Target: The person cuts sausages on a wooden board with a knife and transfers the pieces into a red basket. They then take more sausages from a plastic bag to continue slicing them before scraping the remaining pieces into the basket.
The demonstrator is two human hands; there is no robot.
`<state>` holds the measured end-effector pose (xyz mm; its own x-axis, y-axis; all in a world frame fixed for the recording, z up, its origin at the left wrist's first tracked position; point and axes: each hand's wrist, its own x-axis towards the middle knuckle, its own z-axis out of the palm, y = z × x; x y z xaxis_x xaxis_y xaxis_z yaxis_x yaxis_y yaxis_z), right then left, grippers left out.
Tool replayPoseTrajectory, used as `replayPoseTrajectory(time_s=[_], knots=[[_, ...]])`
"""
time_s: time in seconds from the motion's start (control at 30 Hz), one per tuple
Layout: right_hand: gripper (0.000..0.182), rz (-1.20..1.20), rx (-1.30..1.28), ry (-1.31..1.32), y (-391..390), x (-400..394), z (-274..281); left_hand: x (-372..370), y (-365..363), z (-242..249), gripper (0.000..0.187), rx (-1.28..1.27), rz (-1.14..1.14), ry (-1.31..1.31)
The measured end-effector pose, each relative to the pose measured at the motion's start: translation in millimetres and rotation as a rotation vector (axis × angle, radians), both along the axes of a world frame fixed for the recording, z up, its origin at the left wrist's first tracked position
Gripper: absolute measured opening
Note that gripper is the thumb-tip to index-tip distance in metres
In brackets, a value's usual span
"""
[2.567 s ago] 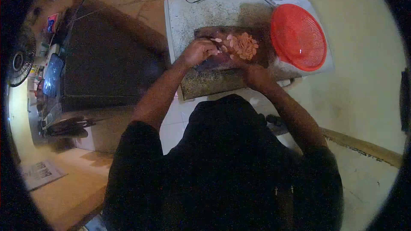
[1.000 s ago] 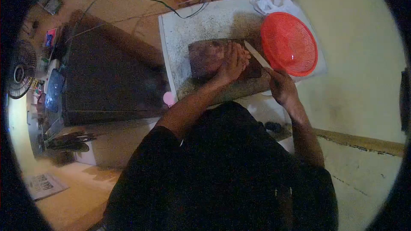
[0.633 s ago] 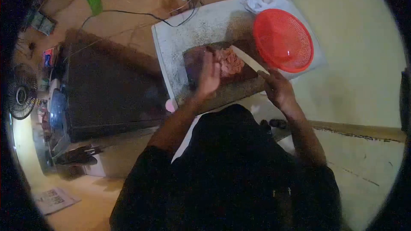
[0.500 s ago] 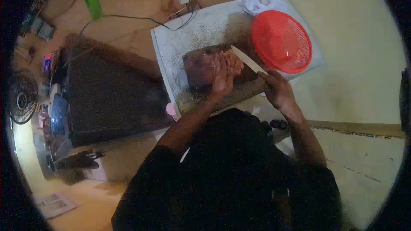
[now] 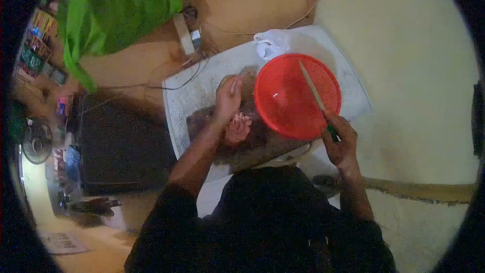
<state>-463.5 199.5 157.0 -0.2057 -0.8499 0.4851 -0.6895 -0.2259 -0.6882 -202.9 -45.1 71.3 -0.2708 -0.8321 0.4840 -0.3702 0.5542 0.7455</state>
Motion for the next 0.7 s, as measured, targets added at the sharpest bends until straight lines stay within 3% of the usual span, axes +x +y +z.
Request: replayPoseTrajectory(time_s=[0.07, 0.23, 0.33, 0.43, 0.47, 0.5, 0.53, 0.6, 0.7], knots=[[0.042, -0.038, 0.024, 0.004, -0.7, -27.7, -1.8, -46.7, -54.7, 6.0, 0.021, -0.098, 0.0, -0.071], [0.04, -0.078, 0.089, -0.073, -1.0, -80.2, -15.3, -122.6, -128.3, 31.8, 0.023, 0.471, -0.275, -0.122], [0.04, -0.153, 0.172, -0.09, 6.2, -98.9, -19.9, -127.0, -161.0, 24.5, 0.026, 0.35, -0.286, -0.3], [0.04, -0.158, 0.18, -0.069, 7.8, -119.0, -30.6, -123.9, -191.0, 20.5, 0.027, 0.173, -0.245, -0.627], [0.04, -0.144, 0.17, -0.07, 6.8, -123.6, -36.9, -129.6, -188.8, 20.1, 0.033, 0.188, -0.296, -0.842], [0.04, -0.128, 0.158, -0.07, 3.9, -126.9, -40.6, -139.1, -192.4, 5.7, 0.035, 0.221, -0.417, -0.889], [0.041, -0.111, 0.189, -0.07, 1.5, -128.0, -40.5, -145.1, -193.2, -15.9, 0.031, -0.13, -0.539, -0.877], [0.041, -0.081, 0.248, -0.07, -8.3, -126.8, -38.2, -163.1, -157.3, 11.1, 0.022, 0.178, -0.466, -0.799], [0.042, -0.021, 0.242, -0.001, -20.8, -123.9, -35.3, -162.5, -179.7, -15.9, 0.023, 0.07, -0.532, -0.802]])
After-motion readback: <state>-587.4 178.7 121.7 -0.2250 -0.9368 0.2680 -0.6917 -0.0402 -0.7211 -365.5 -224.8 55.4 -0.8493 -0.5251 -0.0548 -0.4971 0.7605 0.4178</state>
